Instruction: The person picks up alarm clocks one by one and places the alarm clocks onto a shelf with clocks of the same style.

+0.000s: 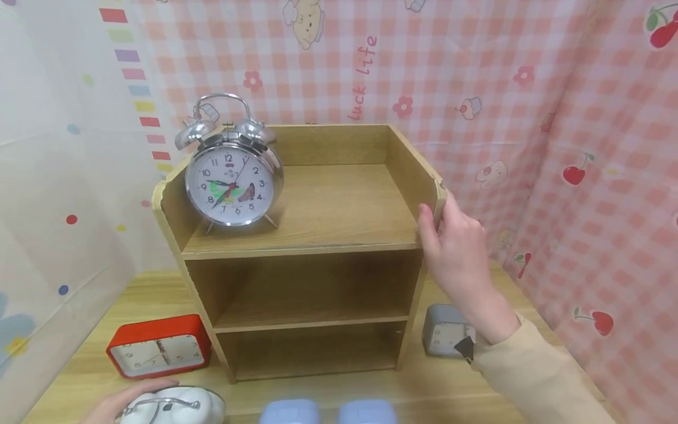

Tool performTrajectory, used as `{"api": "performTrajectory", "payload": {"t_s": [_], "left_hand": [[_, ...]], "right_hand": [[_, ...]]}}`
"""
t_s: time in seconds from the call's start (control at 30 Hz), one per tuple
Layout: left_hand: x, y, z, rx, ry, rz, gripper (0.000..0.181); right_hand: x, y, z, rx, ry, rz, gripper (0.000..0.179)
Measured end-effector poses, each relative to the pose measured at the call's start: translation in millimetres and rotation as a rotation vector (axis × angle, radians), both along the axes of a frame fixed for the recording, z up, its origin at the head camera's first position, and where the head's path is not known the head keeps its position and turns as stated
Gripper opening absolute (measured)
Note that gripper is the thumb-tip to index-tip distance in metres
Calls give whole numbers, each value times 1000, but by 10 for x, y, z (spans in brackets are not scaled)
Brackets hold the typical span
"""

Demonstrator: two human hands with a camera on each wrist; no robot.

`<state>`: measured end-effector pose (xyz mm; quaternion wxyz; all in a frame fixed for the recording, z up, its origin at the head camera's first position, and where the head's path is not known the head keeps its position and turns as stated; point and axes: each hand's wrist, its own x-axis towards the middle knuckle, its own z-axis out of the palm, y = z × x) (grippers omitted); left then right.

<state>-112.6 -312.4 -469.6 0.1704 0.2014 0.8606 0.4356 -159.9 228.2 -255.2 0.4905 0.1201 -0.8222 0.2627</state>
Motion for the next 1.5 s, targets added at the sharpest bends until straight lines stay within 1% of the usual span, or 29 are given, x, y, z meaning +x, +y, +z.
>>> {"api": "performTrajectory", "payload": {"t_s": [0.07,0.2,0.27,0.3,0.4,0.47,0.63,0.7,0.73,0.77,0.83,0.87,0.97,1.0,1.03,1.1,1.17,1.2,1.23,1.27,1.33,1.37,1.4,1.43,1.5], "left_hand": [[9,-2,-1,1,-20,6,68],[31,10,-6,-17,31,21,65],[37,17,3,-18,45,24,64],[39,21,10,-16,41,24,64],[37,31,40,-2,-25,27,68],[38,37,57,1,-42,28,68],[45,54,79,-22,24,12,67],[39,57,86,-15,-2,19,70],[36,55,89,-7,-33,27,72],[33,53,91,-1,-49,32,73],[33,45,87,-2,-57,37,73],[33,44,84,-8,-44,39,73],[45,32,73,-37,35,40,69],[49,25,73,-44,44,43,69],[53,23,76,-44,41,48,70],[65,15,89,-34,14,63,73],[86,20,113,-31,21,78,75],[102,33,128,-41,54,92,75],[122,59,141,-50,107,112,74],[145,90,153,-58,165,139,72],[192,166,182,-57,309,196,69],[212,206,199,-46,372,219,69],[230,248,222,-29,414,249,69],[245,283,245,-6,450,265,70],[264,344,294,37,532,276,75]], "right_hand": [[-7,-10,-5,2,5,1,18],[-19,-25,-7,-1,19,2,19],[-21,-31,-9,-4,23,1,19],[-21,-33,-11,-7,23,1,19],[-21,-34,-27,-12,30,0,19],[-21,-30,-38,-14,36,-5,20],[-27,-19,-51,-23,52,-12,22],[-31,-19,-54,-26,61,-11,23],[-33,-21,-55,-28,66,-11,24],[-35,-22,-56,-28,69,-11,24],[-36,-25,-60,-30,74,-9,24],[-36,-27,-63,-30,76,-8,24],[-37,-31,-73,-28,77,-3,23],[-37,-32,-76,-29,78,-1,23],[-39,-34,-80,-28,79,1,23],[-46,-40,-87,-29,84,1,24],[-52,-45,-92,-31,91,2,25],[-56,-47,-95,-31,94,0,25],[-60,-47,-96,-30,97,-1,25],[-64,-48,-98,-30,99,-1,25],[-70,-44,-100,-33,102,-2,24],[-72,-41,-101,-35,102,-3,24],[-73,-38,-101,-37,102,-4,24],[-74,-35,-102,-40,101,-5,23],[-77,-32,-105,-43,100,-7,23]]}}
